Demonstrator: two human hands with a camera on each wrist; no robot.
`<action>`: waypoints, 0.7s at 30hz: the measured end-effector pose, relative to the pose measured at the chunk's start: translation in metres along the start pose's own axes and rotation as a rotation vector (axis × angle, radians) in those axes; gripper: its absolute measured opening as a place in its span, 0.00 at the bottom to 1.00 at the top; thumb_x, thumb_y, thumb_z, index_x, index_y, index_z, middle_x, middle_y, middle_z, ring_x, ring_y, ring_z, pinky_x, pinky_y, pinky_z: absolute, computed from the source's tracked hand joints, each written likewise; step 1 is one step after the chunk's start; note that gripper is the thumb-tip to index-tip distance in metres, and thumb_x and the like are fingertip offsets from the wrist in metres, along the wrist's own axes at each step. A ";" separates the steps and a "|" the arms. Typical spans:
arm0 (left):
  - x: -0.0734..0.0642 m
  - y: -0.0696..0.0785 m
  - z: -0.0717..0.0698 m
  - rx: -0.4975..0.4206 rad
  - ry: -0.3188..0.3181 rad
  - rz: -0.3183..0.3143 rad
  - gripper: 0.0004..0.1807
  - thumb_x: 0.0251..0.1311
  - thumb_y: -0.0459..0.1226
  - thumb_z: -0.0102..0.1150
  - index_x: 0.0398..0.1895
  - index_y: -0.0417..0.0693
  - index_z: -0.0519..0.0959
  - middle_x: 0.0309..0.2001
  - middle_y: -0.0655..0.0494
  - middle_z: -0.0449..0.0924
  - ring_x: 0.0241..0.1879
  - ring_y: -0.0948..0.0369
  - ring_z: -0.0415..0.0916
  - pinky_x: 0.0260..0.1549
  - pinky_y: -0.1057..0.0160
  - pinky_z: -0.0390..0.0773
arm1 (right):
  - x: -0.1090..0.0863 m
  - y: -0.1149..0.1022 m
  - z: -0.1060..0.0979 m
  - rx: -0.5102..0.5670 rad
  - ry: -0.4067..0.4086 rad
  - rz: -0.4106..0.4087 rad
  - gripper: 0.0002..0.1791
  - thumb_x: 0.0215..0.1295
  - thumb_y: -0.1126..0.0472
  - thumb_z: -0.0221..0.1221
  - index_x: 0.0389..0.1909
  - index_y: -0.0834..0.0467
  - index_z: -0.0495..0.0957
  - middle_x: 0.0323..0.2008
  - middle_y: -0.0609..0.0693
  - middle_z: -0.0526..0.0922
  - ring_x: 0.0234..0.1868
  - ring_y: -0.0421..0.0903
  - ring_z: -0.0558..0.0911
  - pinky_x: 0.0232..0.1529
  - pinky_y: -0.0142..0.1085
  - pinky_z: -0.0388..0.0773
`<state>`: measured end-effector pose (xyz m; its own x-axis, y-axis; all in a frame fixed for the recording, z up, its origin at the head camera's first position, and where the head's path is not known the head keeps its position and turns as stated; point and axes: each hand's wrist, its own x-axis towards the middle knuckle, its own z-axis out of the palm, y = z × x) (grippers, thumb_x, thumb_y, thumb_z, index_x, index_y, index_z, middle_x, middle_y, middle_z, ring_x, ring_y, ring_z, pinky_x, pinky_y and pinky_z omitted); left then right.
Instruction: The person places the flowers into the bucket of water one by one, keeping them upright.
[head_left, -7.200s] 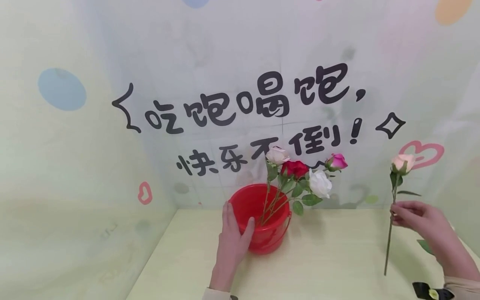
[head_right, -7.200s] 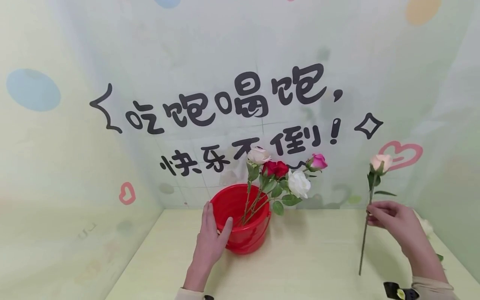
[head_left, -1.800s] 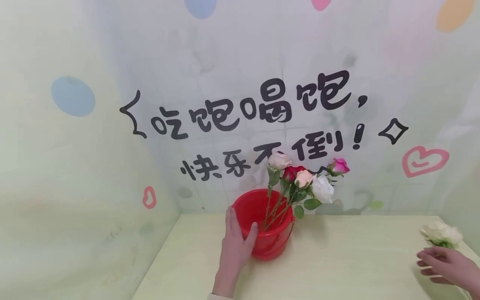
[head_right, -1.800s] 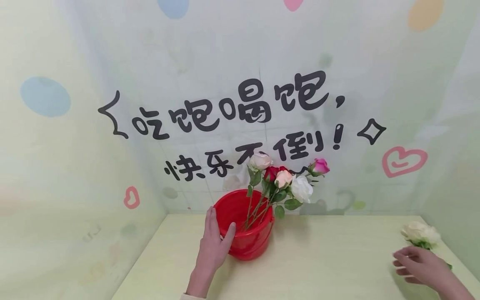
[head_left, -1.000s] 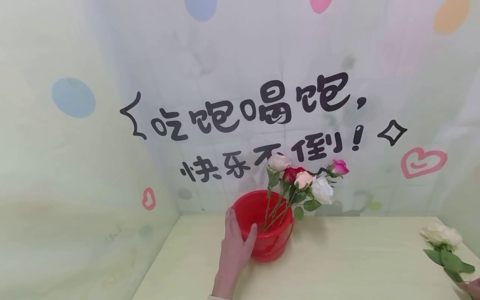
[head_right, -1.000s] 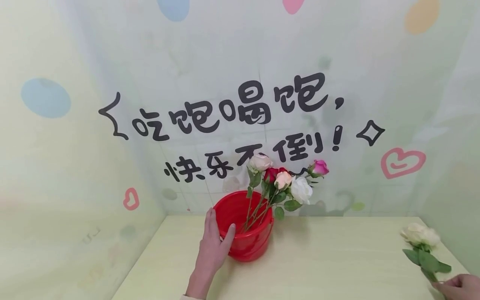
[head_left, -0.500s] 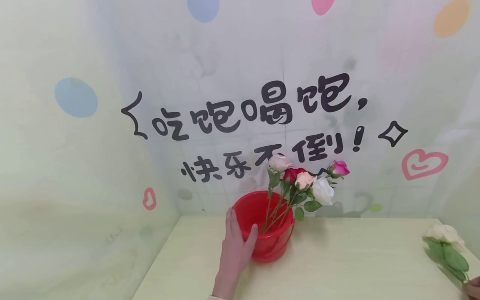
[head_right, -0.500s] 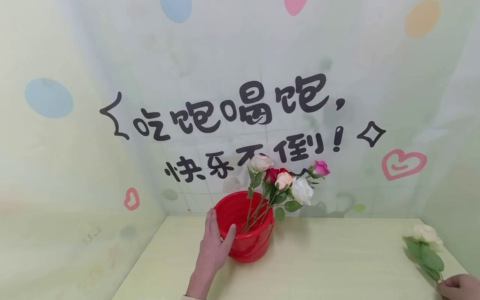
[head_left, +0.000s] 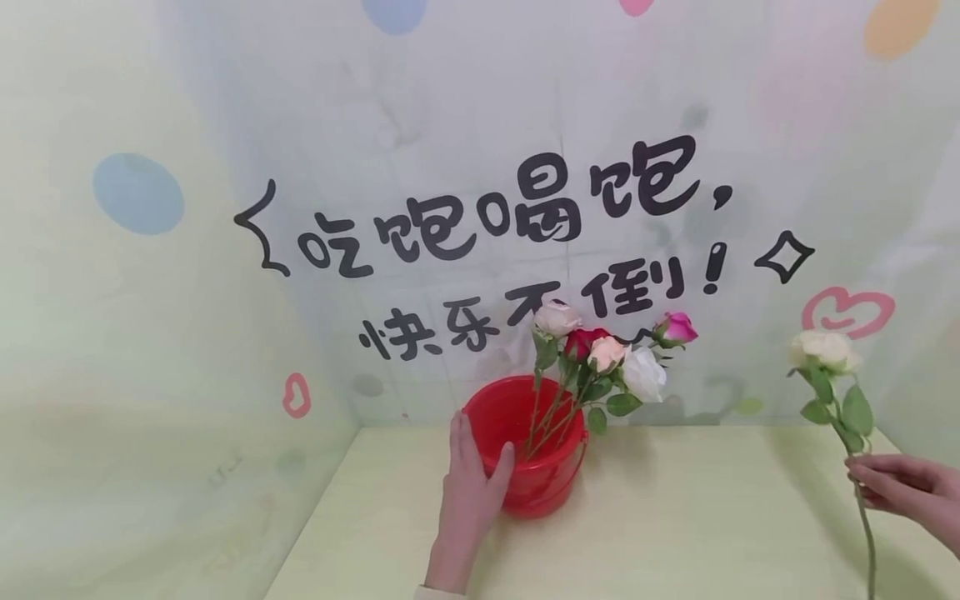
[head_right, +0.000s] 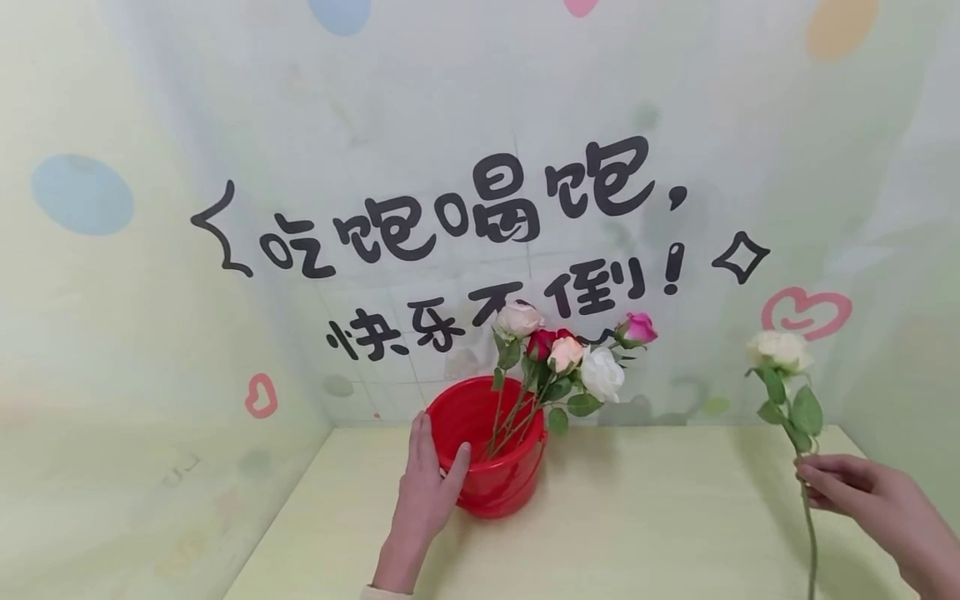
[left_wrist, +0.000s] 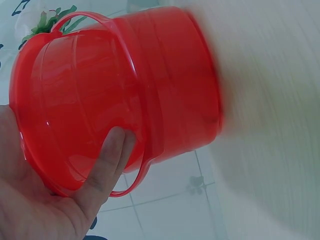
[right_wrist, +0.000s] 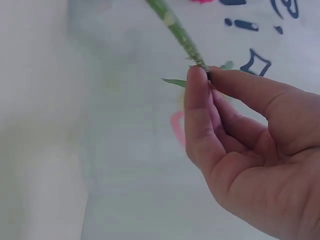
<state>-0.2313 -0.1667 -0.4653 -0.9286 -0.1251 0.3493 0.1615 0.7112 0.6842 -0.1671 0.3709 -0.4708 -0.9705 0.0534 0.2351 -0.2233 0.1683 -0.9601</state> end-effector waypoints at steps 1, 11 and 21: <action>0.000 0.000 0.000 0.000 0.000 0.001 0.56 0.66 0.52 0.69 0.87 0.47 0.46 0.82 0.47 0.53 0.70 0.41 0.71 0.48 0.43 0.87 | 0.002 -0.008 0.005 0.019 -0.015 -0.024 0.27 0.78 0.76 0.52 0.38 0.42 0.90 0.36 0.35 0.90 0.34 0.34 0.88 0.33 0.28 0.86; 0.000 0.001 0.001 0.010 0.003 -0.012 0.56 0.66 0.52 0.69 0.87 0.48 0.45 0.82 0.48 0.53 0.68 0.42 0.74 0.47 0.43 0.88 | 0.038 -0.078 0.054 -0.106 0.032 -0.116 0.13 0.79 0.64 0.59 0.54 0.45 0.85 0.44 0.32 0.89 0.41 0.33 0.89 0.43 0.20 0.81; 0.001 0.000 0.002 0.016 -0.008 -0.018 0.58 0.63 0.53 0.71 0.87 0.51 0.44 0.83 0.51 0.51 0.71 0.44 0.71 0.48 0.44 0.88 | 0.069 -0.126 0.117 0.212 -0.022 -0.218 0.11 0.75 0.69 0.62 0.51 0.55 0.87 0.43 0.42 0.90 0.40 0.38 0.91 0.46 0.24 0.84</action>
<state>-0.2328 -0.1660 -0.4662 -0.9339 -0.1325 0.3322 0.1396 0.7200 0.6797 -0.2167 0.2379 -0.3513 -0.8991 0.0167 0.4375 -0.4378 -0.0359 -0.8983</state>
